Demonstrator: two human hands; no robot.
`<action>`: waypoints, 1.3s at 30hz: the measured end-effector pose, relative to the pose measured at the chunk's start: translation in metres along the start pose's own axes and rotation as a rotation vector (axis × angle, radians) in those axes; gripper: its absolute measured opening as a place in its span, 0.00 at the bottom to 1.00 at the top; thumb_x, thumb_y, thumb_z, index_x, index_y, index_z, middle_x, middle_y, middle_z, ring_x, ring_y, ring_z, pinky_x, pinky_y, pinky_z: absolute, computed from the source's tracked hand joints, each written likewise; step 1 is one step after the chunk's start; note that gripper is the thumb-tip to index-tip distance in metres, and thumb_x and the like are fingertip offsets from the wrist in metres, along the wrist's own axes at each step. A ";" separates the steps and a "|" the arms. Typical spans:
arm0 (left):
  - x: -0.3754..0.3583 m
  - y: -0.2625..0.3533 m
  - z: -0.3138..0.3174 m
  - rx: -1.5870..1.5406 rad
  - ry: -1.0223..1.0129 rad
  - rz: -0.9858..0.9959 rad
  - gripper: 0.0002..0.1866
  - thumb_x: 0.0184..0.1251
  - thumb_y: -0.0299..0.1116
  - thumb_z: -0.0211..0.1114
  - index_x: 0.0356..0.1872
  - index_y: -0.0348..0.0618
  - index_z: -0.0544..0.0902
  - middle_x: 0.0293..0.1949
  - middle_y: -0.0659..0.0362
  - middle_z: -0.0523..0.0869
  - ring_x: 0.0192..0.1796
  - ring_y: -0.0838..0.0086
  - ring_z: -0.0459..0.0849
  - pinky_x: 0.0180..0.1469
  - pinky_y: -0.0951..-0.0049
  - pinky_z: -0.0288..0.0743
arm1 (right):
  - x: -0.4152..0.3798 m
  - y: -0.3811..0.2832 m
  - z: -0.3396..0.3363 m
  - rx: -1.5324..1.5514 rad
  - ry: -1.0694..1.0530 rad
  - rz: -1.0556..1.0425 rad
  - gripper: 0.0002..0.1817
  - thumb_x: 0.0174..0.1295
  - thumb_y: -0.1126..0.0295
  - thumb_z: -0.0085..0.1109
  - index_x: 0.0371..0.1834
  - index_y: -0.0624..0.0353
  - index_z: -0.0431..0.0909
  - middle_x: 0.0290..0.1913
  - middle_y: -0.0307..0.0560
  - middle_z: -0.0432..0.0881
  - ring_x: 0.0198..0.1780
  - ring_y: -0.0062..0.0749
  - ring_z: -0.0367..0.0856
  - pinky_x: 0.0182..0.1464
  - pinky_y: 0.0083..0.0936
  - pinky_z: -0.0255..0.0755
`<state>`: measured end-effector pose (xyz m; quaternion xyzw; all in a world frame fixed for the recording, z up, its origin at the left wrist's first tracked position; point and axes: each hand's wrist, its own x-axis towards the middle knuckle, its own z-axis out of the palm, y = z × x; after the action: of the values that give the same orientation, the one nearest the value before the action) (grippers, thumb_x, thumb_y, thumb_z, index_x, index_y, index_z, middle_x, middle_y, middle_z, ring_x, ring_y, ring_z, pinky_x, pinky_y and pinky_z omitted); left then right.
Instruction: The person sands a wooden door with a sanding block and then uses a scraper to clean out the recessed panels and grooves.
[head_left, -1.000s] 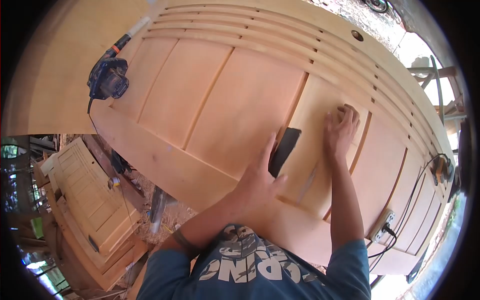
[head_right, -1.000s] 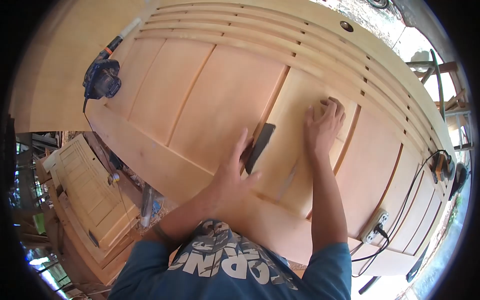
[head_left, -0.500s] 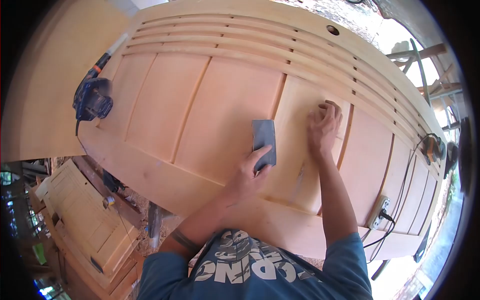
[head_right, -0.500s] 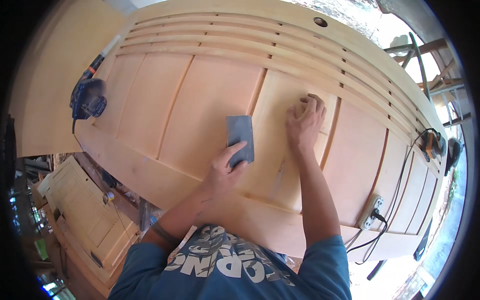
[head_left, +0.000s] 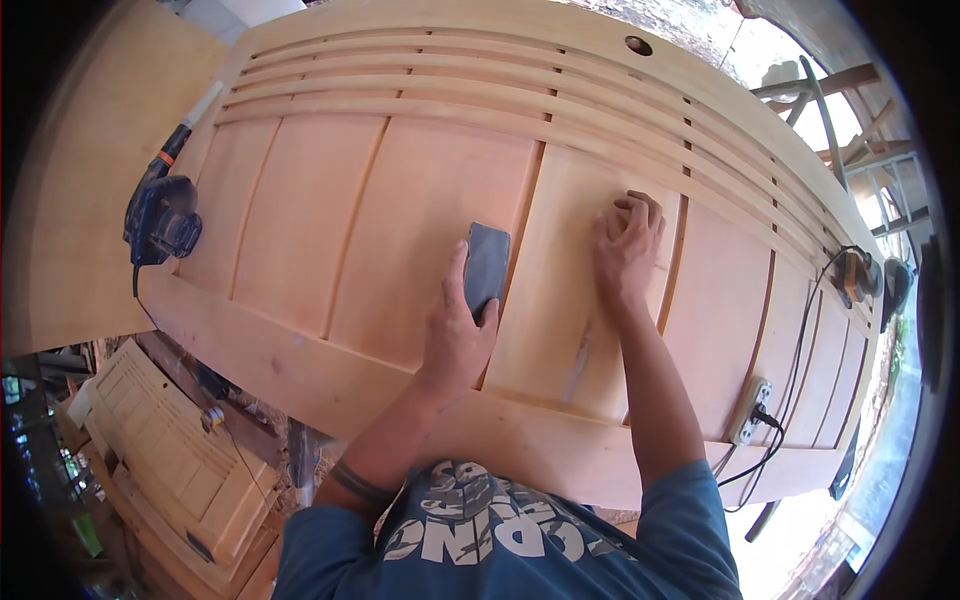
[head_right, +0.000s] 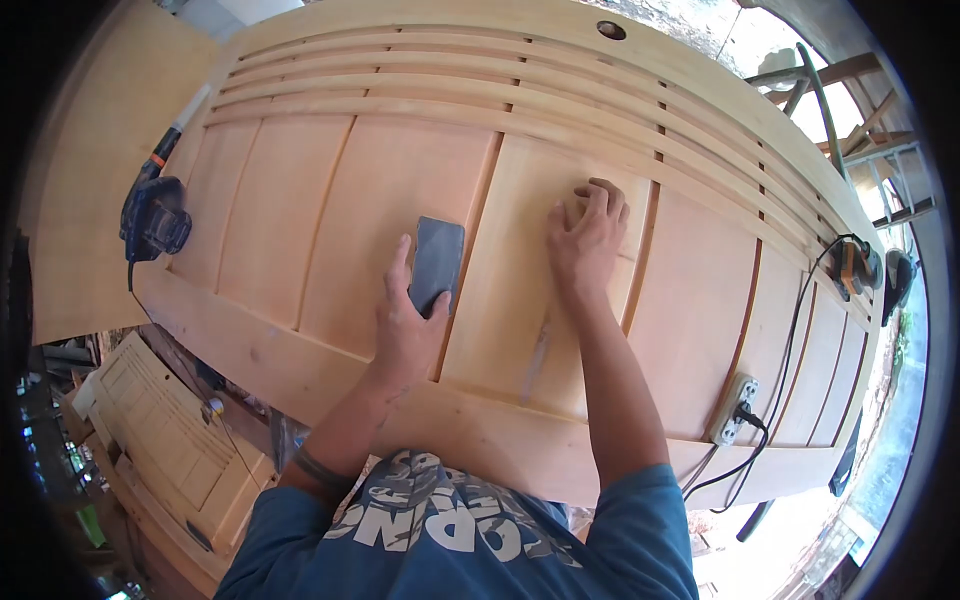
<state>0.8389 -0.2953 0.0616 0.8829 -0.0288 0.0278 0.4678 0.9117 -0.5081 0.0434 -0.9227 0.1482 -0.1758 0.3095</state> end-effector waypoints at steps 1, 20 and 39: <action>0.000 0.000 0.001 0.006 0.021 0.033 0.43 0.61 0.20 0.68 0.75 0.40 0.54 0.65 0.39 0.73 0.66 0.49 0.75 0.66 0.58 0.71 | -0.001 -0.001 -0.001 -0.001 -0.002 0.015 0.14 0.59 0.70 0.61 0.46 0.63 0.74 0.58 0.50 0.71 0.62 0.48 0.67 0.64 0.41 0.63; 0.014 -0.007 0.014 -0.385 -0.040 0.134 0.25 0.69 0.20 0.54 0.68 0.38 0.70 0.64 0.46 0.76 0.68 0.57 0.74 0.67 0.64 0.68 | 0.000 -0.002 -0.001 0.005 0.001 0.008 0.14 0.59 0.70 0.62 0.45 0.63 0.75 0.59 0.51 0.71 0.62 0.49 0.67 0.65 0.42 0.62; 0.094 0.008 0.045 -0.408 -0.115 0.009 0.22 0.68 0.18 0.47 0.62 0.33 0.73 0.63 0.46 0.77 0.68 0.58 0.72 0.72 0.63 0.61 | -0.001 -0.005 -0.003 0.001 -0.011 0.021 0.13 0.59 0.71 0.62 0.44 0.64 0.74 0.58 0.52 0.71 0.61 0.49 0.66 0.63 0.41 0.63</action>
<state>0.9329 -0.3391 0.0498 0.7699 -0.0644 -0.0270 0.6344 0.9106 -0.5050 0.0484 -0.9219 0.1558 -0.1675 0.3126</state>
